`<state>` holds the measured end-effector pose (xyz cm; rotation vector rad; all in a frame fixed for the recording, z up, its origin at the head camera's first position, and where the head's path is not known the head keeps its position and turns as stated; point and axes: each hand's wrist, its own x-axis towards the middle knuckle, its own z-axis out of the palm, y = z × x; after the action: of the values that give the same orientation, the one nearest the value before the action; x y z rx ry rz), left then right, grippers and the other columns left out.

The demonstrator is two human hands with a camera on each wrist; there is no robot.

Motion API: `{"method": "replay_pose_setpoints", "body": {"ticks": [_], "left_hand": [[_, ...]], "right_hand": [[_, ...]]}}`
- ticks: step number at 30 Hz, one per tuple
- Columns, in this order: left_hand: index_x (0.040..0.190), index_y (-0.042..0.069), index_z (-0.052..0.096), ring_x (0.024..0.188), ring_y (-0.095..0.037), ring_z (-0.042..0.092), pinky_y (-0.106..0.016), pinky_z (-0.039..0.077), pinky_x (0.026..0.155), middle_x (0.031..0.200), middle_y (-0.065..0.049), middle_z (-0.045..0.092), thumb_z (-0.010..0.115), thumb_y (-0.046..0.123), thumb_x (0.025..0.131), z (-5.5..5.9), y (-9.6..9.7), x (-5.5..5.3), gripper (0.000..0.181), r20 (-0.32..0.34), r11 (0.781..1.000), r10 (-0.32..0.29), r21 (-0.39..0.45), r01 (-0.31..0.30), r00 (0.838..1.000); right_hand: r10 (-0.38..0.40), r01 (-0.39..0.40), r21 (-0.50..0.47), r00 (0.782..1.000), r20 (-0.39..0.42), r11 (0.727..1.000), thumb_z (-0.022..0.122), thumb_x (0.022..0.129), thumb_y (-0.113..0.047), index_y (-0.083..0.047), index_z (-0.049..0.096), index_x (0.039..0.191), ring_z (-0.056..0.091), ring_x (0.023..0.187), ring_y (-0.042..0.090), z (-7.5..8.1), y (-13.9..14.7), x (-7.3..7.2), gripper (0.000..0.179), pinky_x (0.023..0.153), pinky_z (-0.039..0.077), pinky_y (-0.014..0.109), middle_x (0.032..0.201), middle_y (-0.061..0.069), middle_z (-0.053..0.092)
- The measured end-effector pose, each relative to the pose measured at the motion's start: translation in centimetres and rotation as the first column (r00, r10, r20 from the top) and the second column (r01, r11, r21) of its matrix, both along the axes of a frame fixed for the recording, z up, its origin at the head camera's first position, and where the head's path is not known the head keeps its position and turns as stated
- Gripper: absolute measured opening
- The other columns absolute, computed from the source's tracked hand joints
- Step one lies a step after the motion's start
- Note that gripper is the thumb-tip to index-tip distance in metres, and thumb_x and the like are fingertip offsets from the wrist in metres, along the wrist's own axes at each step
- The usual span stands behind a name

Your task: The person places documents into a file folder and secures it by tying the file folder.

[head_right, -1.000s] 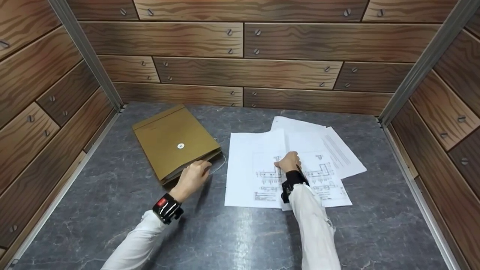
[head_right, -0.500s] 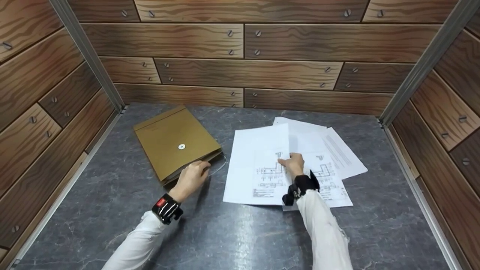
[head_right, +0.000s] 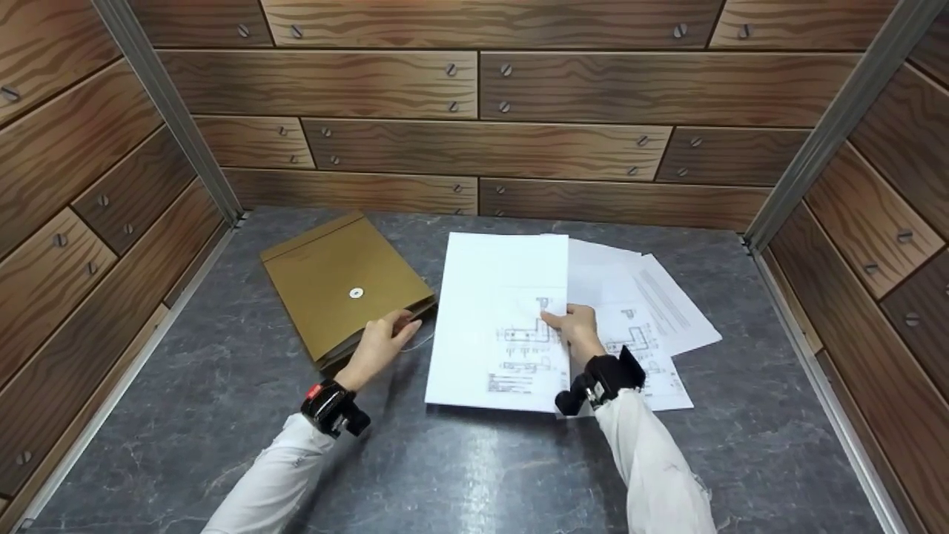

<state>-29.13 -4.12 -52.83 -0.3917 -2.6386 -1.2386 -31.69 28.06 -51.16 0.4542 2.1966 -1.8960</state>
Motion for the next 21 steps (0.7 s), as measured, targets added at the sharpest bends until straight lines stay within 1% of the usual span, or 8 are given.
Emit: {"method": "replay_pose_setpoints", "body": {"ticks": [2, 4, 9, 12, 16, 18, 19, 21], "left_hand": [[0.112, -0.006, 0.056, 0.069, -0.014, 0.06, -0.027, 0.048, 0.062, 0.083, -0.006, 0.065, 0.056, 0.029, 0.089, 0.0, 0.1, -0.3, 0.042, 0.089, 0.995, -0.011, 0.103, 0.002, 0.996], [0.115, -0.008, 0.053, 0.075, -0.02, 0.062, -0.032, 0.049, 0.067, 0.089, -0.01, 0.065, 0.056, 0.03, 0.089, 0.1, 0.2, -0.5, 0.046, 0.198, 0.969, -0.045, 0.248, -0.006, 0.979], [0.115, -0.007, 0.052, 0.084, -0.024, 0.059, -0.036, 0.048, 0.074, 0.097, -0.013, 0.061, 0.056, 0.034, 0.088, 0.1, 0.7, -0.9, 0.049, 0.396, 0.858, -0.115, 0.502, -0.11, 0.911], [0.109, -0.007, 0.054, 0.077, -0.019, 0.058, -0.03, 0.048, 0.069, 0.09, -0.011, 0.061, 0.058, 0.033, 0.087, 0.1, 1.0, -0.7, 0.046, 0.448, 0.807, -0.162, 0.573, -0.144, 0.879], [0.105, -0.005, 0.056, 0.071, -0.023, 0.062, -0.034, 0.051, 0.063, 0.084, -0.014, 0.064, 0.062, 0.024, 0.085, -0.1, 1.5, -0.1, 0.036, 0.481, 0.685, -0.274, 0.705, -0.182, 0.833], [0.105, -0.005, 0.055, 0.072, -0.025, 0.063, -0.036, 0.051, 0.064, 0.084, -0.015, 0.064, 0.064, 0.018, 0.083, -0.2, 1.7, 0.2, 0.033, 0.485, 0.638, -0.303, 0.742, -0.203, 0.82], [0.104, -0.005, 0.055, 0.073, -0.026, 0.063, -0.037, 0.051, 0.064, 0.084, -0.015, 0.064, 0.065, 0.016, 0.083, -0.2, 1.8, 0.3, 0.032, 0.491, 0.633, -0.303, 0.744, -0.213, 0.817], [0.104, -0.006, 0.054, 0.073, -0.026, 0.063, -0.037, 0.051, 0.065, 0.084, -0.015, 0.064, 0.065, 0.013, 0.082, -0.2, 1.9, 0.4, 0.031, 0.503, 0.65, -0.278, 0.725, -0.225, 0.819]], "right_hand": [[0.015, -0.015, -0.023, 1.0, 0.002, 1.0, 0.064, 0.085, -0.016, 0.007, 0.048, 0.12, 0.06, 0.069, 0.016, 0.1, -0.6, 0.1, 0.045, 0.06, 0.048, 0.027, 0.083, 0.007, 0.063], [0.032, -0.032, -0.025, 0.999, 0.002, 0.999, 0.064, 0.084, -0.016, 0.008, 0.049, 0.119, 0.06, 0.07, 0.017, 0.4, -1.2, 0.2, 0.045, 0.061, 0.049, 0.027, 0.083, 0.007, 0.063], [0.088, -0.089, -0.006, 0.995, -0.035, 0.996, 0.064, 0.085, -0.015, 0.009, 0.051, 0.117, 0.052, 0.051, 0.01, 0.7, -2.6, 0.7, 0.042, 0.049, 0.043, 0.022, 0.08, 0.009, 0.064], [0.115, -0.115, 0.001, 0.992, -0.055, 0.993, 0.064, 0.084, -0.015, 0.009, 0.053, 0.115, 0.047, 0.045, 0.009, 0.7, -3.2, 0.9, 0.04, 0.044, 0.039, 0.02, 0.079, 0.01, 0.064], [0.136, -0.137, -0.014, 0.989, -0.065, 0.99, 0.065, 0.084, -0.013, 0.011, 0.053, 0.114, 0.058, 0.057, 0.013, 0.5, -3.9, 1.1, 0.04, 0.049, 0.045, 0.022, 0.079, 0.01, 0.064], [0.144, -0.146, -0.023, 0.987, -0.067, 0.989, 0.065, 0.084, -0.012, 0.012, 0.052, 0.114, 0.061, 0.062, 0.016, 0.3, -4.2, 1.2, 0.041, 0.052, 0.047, 0.023, 0.08, 0.01, 0.064], [0.143, -0.146, -0.03, 0.987, -0.067, 0.989, 0.065, 0.084, -0.012, 0.012, 0.052, 0.114, 0.061, 0.064, 0.017, 0.3, -4.3, 1.2, 0.04, 0.053, 0.048, 0.024, 0.08, 0.011, 0.064], [0.14, -0.143, -0.041, 0.988, -0.065, 0.989, 0.064, 0.084, -0.011, 0.012, 0.052, 0.114, 0.062, 0.066, 0.018, 0.1, -4.4, 1.3, 0.04, 0.055, 0.049, 0.025, 0.081, 0.011, 0.064]]}}
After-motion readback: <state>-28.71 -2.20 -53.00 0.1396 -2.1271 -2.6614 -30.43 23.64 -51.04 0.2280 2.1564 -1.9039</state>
